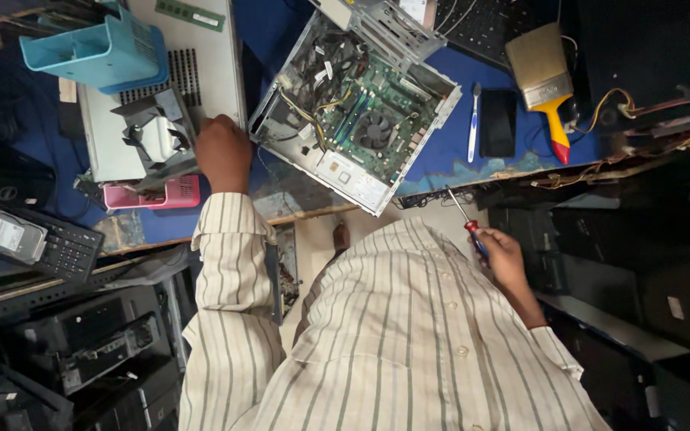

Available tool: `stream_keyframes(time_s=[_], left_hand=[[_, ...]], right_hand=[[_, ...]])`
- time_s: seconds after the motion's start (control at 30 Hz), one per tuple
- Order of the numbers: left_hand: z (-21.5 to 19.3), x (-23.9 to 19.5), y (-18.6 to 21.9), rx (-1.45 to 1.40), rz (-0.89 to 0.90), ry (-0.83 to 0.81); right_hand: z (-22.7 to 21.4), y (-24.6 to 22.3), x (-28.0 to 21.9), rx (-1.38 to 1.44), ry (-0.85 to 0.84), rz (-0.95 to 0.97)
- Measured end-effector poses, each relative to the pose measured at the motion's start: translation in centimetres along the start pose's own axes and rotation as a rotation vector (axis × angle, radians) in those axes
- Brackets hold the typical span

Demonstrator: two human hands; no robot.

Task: The person uses a screwdriver to loosen screws on the side of a desktop computer case. They then remove a drive bay caddy from the case and inspect it.

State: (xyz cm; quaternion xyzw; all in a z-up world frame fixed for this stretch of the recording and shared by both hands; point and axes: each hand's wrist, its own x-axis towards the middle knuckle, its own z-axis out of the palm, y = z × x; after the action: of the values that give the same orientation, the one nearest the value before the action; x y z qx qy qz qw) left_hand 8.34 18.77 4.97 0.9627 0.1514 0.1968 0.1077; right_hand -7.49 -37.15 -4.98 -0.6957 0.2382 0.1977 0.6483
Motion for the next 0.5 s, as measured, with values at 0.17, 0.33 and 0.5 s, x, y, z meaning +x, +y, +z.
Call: stream_keyframes(time_s=[0.17, 0.33, 0.5], left_hand=[[-0.6, 0.2, 0.5, -0.021, -0.010, -0.027], [-0.2, 0.3, -0.1, -0.020, 0.014, 0.010], [1.5, 0.7, -1.6, 0.093, 0.017, -0.048]], right_hand=[[0.5, 0.2, -0.6, 0.022, 0.000, 0.000], [0.7, 0.9, -0.4, 0.093, 0.023, 0.023], [0.3, 1.7, -0.3, 0.031, -0.012, -0.006]])
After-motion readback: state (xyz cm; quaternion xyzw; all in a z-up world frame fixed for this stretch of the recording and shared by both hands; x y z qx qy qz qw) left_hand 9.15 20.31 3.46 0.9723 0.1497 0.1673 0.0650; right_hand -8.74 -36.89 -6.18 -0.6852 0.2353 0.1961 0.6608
